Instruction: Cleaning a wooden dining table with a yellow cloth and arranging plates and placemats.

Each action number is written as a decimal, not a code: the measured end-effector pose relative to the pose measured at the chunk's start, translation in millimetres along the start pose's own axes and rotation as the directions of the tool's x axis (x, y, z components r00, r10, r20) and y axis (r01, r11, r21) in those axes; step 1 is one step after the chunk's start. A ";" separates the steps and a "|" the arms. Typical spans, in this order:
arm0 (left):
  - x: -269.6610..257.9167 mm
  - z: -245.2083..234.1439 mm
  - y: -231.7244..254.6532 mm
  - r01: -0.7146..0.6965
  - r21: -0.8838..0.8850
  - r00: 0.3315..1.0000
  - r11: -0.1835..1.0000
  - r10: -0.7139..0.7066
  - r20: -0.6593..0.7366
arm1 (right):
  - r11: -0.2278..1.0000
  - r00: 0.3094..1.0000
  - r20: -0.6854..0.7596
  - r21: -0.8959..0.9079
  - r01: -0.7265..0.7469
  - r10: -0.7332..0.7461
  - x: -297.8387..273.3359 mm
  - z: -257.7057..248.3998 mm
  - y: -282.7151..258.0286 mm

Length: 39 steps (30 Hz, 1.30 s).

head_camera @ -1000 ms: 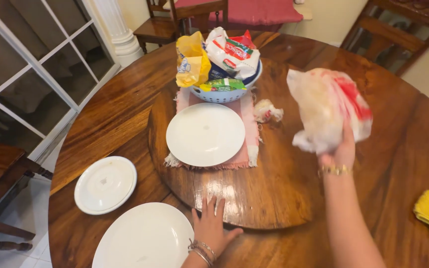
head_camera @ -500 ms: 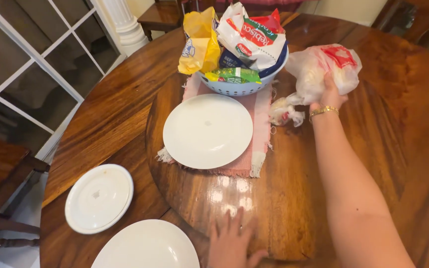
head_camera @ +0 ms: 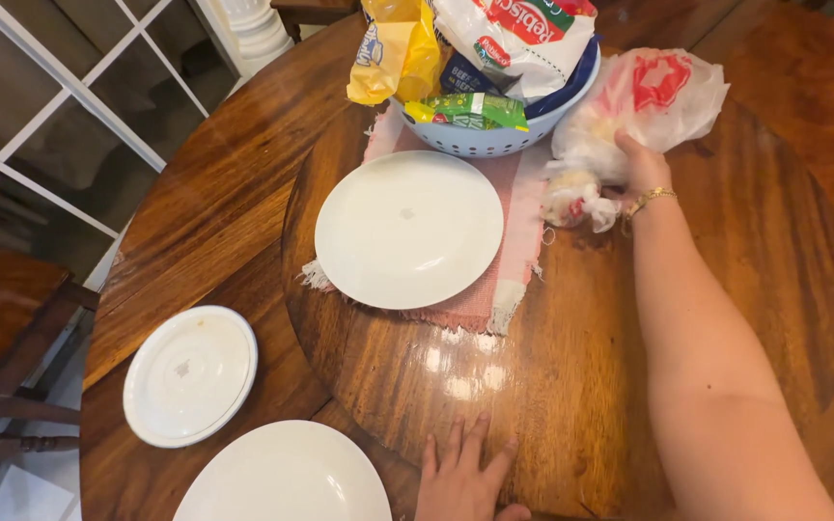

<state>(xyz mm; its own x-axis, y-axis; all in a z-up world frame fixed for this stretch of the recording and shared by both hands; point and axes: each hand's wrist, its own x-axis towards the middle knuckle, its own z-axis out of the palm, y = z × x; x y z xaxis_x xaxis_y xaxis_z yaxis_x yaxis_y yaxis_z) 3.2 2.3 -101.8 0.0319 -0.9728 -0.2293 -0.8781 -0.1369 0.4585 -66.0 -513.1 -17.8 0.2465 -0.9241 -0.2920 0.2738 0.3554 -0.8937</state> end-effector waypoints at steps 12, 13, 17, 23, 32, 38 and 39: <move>-0.3 -29.1 30.6 0.046 -0.049 0.999 0.998 -0.045 0.031 | 0.527 0.734 -0.043 -0.726 0.443 -0.677 -84.4 -34.1 53.3; 0.1 -26.7 31.7 0.041 -0.048 0.999 0.998 -0.040 0.030 | 0.525 0.731 -0.046 -0.726 0.444 -0.681 -98.7 -19.3 52.4; 3.4 -29.1 34.3 0.072 -0.059 0.997 0.996 -0.070 0.044 | 0.459 0.758 0.142 -0.720 0.520 -0.637 -117.1 14.5 54.3; 5.4 -41.9 11.3 0.075 -0.068 0.989 0.995 -0.066 0.130 | 0.289 0.710 0.197 -0.815 0.502 -0.676 -71.0 -18.9 77.3; -7.3 -79.5 2.0 0.147 -0.021 0.988 0.989 -0.145 0.060 | 0.866 0.990 0.093 -0.481 0.137 -0.105 -111.6 -22.5 26.9; -13.9 -105.1 0.5 0.237 0.043 0.970 0.970 -0.239 0.040 | 0.537 0.857 0.382 -0.668 0.515 -0.346 -120.8 -17.3 55.0; -15.1 -112.3 2.7 0.268 0.063 0.960 0.961 -0.272 0.062 | 0.459 0.811 0.446 -0.671 0.582 -0.378 -119.5 -16.0 58.1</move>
<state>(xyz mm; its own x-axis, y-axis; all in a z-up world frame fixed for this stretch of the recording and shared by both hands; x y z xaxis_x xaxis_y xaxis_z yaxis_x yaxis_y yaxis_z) 53.9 -4.3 -0.7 0.2400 -0.8855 -0.3979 -0.8655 -0.3808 0.3255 -94.5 -384.3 -40.3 0.5114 -0.8214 0.2525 -0.3540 -0.4691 -0.8091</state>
